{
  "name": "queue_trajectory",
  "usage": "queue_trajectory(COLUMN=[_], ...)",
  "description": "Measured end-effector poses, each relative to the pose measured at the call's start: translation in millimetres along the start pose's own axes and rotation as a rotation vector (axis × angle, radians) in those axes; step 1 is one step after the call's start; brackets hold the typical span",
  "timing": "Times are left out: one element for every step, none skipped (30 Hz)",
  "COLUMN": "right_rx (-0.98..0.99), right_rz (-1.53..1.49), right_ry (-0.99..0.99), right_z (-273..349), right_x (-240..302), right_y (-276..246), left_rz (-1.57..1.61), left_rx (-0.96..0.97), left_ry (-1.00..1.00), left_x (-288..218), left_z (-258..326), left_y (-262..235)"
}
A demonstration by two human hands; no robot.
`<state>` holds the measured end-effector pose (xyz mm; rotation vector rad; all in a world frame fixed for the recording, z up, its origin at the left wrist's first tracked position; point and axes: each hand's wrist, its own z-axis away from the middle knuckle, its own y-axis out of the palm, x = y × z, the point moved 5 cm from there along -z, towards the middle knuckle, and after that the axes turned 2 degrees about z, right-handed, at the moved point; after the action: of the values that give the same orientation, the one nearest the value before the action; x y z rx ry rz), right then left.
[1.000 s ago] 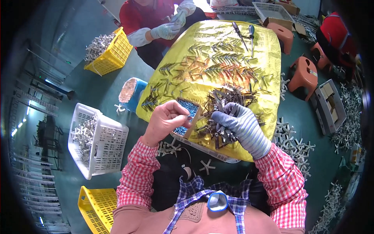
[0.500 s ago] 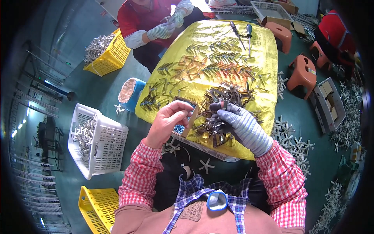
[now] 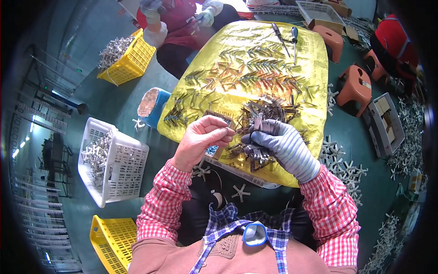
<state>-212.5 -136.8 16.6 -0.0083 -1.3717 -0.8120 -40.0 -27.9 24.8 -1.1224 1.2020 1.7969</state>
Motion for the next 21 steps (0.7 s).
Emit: queue_trajectory(right_rx=[0.001, -0.024, -0.051, -0.050, -0.051, -0.054, -0.056, -0.081, -0.101, -0.099, -0.090, -0.085, -0.087, -0.091, -0.092, -0.093, -0.099, -0.110, -0.116, -0.126, -0.135], right_rz=[0.001, -0.007, -0.013, -0.012, -0.033, -0.054, -0.054, 0.005, 0.062, 0.061, 0.052, 0.046, 0.047, 0.072, 0.096, 0.096, 0.108, 0.119, 0.120, 0.096, 0.071], right_ry=[0.001, 0.002, 0.003, 0.004, 0.008, 0.012, 0.013, -0.018, -0.047, -0.044, -0.032, -0.022, -0.020, 0.009, 0.037, 0.040, 0.032, 0.029, 0.039, -0.020, -0.079], right_z=[0, 0, 0, 1, 3, 4, 4, 2, 1, 2, 5, 7, 8, 9, 9, 8, 8, 8, 7, 2, 1], right_x=[0, 0, 0, 2, 6, 7, 6, 5, 5, 5, 7, 10, 11, 10, 10, 10, 10, 10, 7, 5, 6], right_y=[0, -1, -3, -2, 0, 0, -1, -5, -5, -4, -1, 1, 0, -1, -2, -2, -2, -3, -3, -4, -5], left_rz=[-0.008, -0.007, -0.043, -0.079, -0.078, -0.059, -0.040, -0.039, -0.030, -0.021, -0.021, -0.022, -0.022, -0.019, -0.025, -0.030, -0.027, -0.049, -0.070, -0.045, -0.023], left_rx=[-0.012, -0.014, -0.001, 0.012, 0.011, 0.011, 0.011, 0.012, -0.005, -0.023, -0.027, -0.029, -0.031, -0.031, -0.020, -0.009, -0.011, 0.000, 0.011, 0.013, 0.014], left_ry=[-0.004, -0.004, 0.001, 0.005, 0.005, 0.028, 0.051, 0.050, 0.105, 0.160, 0.158, 0.173, 0.189, 0.187, 0.200, 0.213, 0.210, 0.178, 0.145, 0.106, 0.066], left_x=[0, 0, 2, 2, 3, 2, 1, 2, 1, 0, 1, -1, -2, -1, -1, -1, -1, 1, 3, 2, -1], left_z=[0, 0, 0, -1, -1, -1, -1, -2, -2, -2, 0, 0, 0, 0, 0, 1, 1, 1, 1, 0, 0], left_y=[0, -3, -6, -8, -8, -8, -7, -6, -7, -8, -7, -5, -4, -2, -1, 0, 0, 3, 5, 7, 11])
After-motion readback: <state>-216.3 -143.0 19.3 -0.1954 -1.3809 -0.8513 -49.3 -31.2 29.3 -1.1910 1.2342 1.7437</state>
